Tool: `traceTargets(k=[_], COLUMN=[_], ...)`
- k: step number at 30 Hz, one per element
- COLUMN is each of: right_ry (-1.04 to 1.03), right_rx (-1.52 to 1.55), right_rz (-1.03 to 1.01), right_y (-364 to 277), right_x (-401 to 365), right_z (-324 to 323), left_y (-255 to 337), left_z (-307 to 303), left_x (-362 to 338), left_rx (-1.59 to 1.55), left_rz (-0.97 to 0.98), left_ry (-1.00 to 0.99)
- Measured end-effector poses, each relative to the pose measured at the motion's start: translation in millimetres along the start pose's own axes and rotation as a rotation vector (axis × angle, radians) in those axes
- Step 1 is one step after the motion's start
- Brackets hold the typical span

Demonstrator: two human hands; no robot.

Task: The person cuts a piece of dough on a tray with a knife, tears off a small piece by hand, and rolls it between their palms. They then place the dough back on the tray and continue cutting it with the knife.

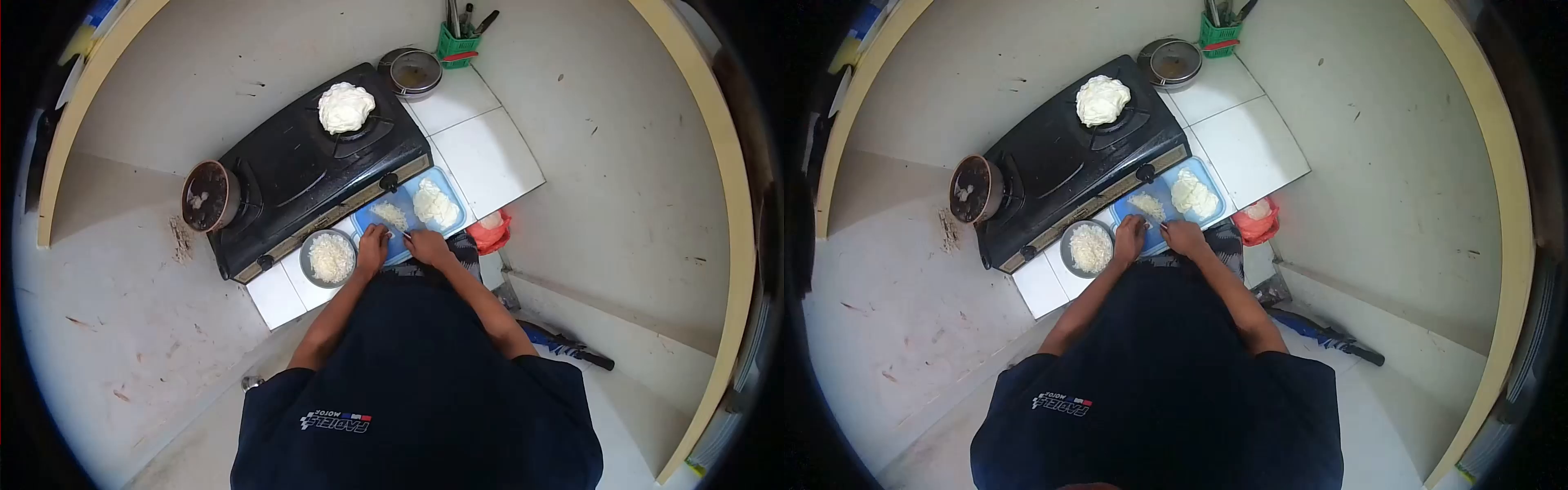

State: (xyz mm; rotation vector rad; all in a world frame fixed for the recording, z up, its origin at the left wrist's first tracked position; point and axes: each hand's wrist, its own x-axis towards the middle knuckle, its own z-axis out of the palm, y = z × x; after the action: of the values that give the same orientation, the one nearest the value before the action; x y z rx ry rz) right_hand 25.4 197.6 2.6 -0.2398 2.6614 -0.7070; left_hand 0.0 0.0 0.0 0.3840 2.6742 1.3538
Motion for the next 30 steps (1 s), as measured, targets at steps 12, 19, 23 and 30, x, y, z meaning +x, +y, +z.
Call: traceTargets(k=[12,19,23,30], right_ry=[0.0,0.02,0.048,0.085], right_rx=[0.1,0.116,0.132,0.113], right_rz=[0.079,0.073,0.057,0.03], right_y=[9,7,3,-3], right_x=[-35,-30,-25,-22], right_z=[22,28,29,28], left_y=[0,-2,-2,-4], left_z=[-3,-1,-1,-1], left_x=[5,8,8,8], left_rx=[-0.044,-0.062,-0.055,-0.039], left_rz=[0.053,0.015,0.038,0.05], left_ry=[0.037,0.014,0.01,0.006])
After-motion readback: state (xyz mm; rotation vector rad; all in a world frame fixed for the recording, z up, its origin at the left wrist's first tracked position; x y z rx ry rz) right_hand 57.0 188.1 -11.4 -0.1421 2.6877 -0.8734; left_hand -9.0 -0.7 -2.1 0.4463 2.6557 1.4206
